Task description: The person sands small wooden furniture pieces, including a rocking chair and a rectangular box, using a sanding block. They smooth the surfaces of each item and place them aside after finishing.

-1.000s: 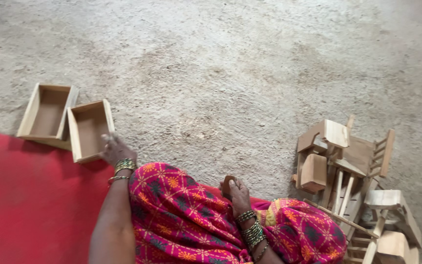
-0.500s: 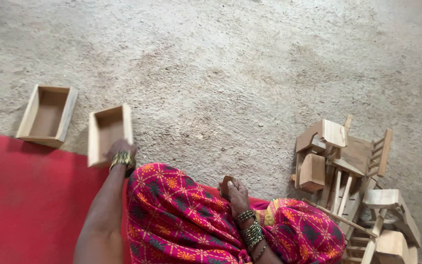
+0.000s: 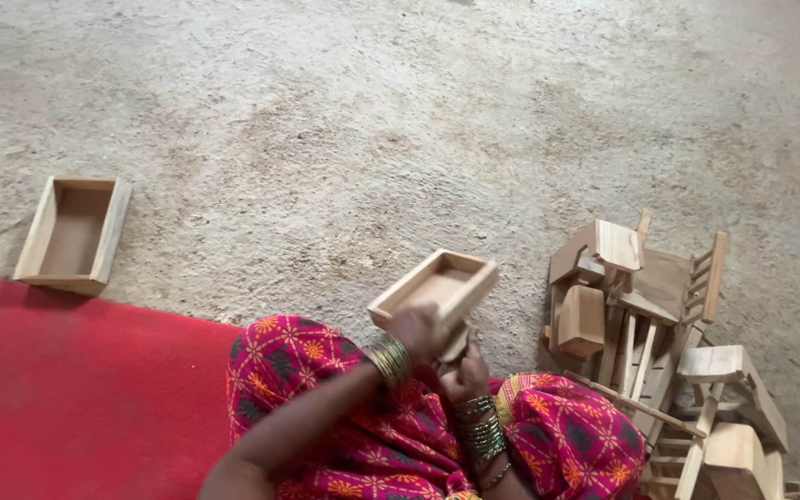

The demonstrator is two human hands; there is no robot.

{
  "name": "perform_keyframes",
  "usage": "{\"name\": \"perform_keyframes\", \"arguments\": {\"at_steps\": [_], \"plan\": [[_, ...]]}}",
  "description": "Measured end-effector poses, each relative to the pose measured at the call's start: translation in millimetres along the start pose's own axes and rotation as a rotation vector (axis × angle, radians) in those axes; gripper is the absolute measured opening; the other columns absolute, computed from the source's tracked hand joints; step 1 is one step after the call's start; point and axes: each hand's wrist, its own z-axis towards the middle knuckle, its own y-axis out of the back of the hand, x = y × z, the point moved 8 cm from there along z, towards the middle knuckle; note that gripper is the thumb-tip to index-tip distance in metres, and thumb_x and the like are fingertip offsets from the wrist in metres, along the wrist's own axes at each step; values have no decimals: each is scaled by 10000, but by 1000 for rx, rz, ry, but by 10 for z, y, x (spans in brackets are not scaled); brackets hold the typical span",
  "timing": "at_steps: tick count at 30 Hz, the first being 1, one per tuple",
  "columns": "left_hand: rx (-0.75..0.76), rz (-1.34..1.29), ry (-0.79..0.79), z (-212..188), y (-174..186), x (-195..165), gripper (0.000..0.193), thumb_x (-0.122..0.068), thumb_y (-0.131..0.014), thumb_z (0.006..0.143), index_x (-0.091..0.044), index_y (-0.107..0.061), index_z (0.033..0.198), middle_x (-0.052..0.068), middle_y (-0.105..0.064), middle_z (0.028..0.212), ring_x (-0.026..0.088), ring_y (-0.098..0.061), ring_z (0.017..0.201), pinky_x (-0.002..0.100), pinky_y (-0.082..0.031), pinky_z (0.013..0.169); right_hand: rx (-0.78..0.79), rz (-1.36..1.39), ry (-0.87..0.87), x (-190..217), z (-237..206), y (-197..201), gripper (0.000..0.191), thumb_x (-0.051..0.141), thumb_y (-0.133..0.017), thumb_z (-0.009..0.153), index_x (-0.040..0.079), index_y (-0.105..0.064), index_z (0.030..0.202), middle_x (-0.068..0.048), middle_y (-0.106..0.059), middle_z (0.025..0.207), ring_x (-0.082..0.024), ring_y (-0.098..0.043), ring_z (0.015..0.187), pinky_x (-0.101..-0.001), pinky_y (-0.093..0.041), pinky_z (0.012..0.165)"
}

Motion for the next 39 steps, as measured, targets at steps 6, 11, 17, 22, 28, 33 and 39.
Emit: {"name": "perform_keyframes", "arguments": {"at_steps": [6, 11, 17, 22, 28, 33, 39], "plan": [[-21, 34, -197, -510, -292, -236, 170, -246, -654, 897, -87, -595, 898, 99, -669, 843, 261, -628, 808, 445, -524, 764, 206, -203, 215, 18, -15, -26, 428, 443, -394, 1136, 101, -634, 1042, 11, -652, 797, -98, -581, 597, -230, -547, 629], [-18, -24, -198, -452, -420, -94, 151, -211, -663, 870, -75, -608, 909, 126, -671, 874, 294, -627, 851, 461, -513, 805, -202, 271, -341, -429, 9, 83, 287, 465, -522, 1033, 189, -596, 1017, 40, -586, 726, -47, -464, 434, -160, -349, 294], [127, -12, -193, -406, -569, -98, 193, -261, -582, 922, -77, -621, 969, 130, -667, 932, 287, -637, 928, 455, -510, 875, -196, 173, -93, -217, 86, 26, 163, 195, -652, 993, 81, -589, 1090, -12, -656, 876, -95, -657, 694, -218, -602, 588], [13, 121, -279, -406, -356, -200, 332, -338, -560, 895, -88, -652, 1093, 120, -664, 988, 285, -611, 1014, 654, -264, 1131, -212, 180, -43, -159, 100, 52, 248, 214, -669, 972, 63, -582, 1148, -18, -608, 862, -109, -598, 697, -242, -528, 565], [-293, 241, -231, -593, 18, -245, 439, -543, -567, 888, -128, -664, 992, 208, -533, 1415, 360, -429, 1373, 715, -96, 1116, -309, 295, -132, -182, 100, 120, 347, 252, -683, 986, 18, -626, 1235, -36, -658, 988, -126, -584, 770, -244, -523, 649], [-415, -34, 286, -341, 167, 441, 620, -480, -641, 913, -40, -558, 1341, 234, -456, 1485, 356, -409, 1393, 571, -267, 1143, -253, 182, -83, -74, 54, 24, 471, 265, -667, 954, 38, -594, 1359, -73, -660, 1307, -177, -608, 1199, -323, -480, 1036], [-360, -732, 610, -418, -34, 906, 492, -304, -743, 804, -78, -655, 1231, 165, -738, 1141, 289, -733, 1017, 360, -555, 933, -253, 153, -83, -26, 12, -31, 508, 291, -655, 972, 36, -571, 1404, -123, -627, 1371, -239, -577, 1251, -371, -459, 1079]]}}
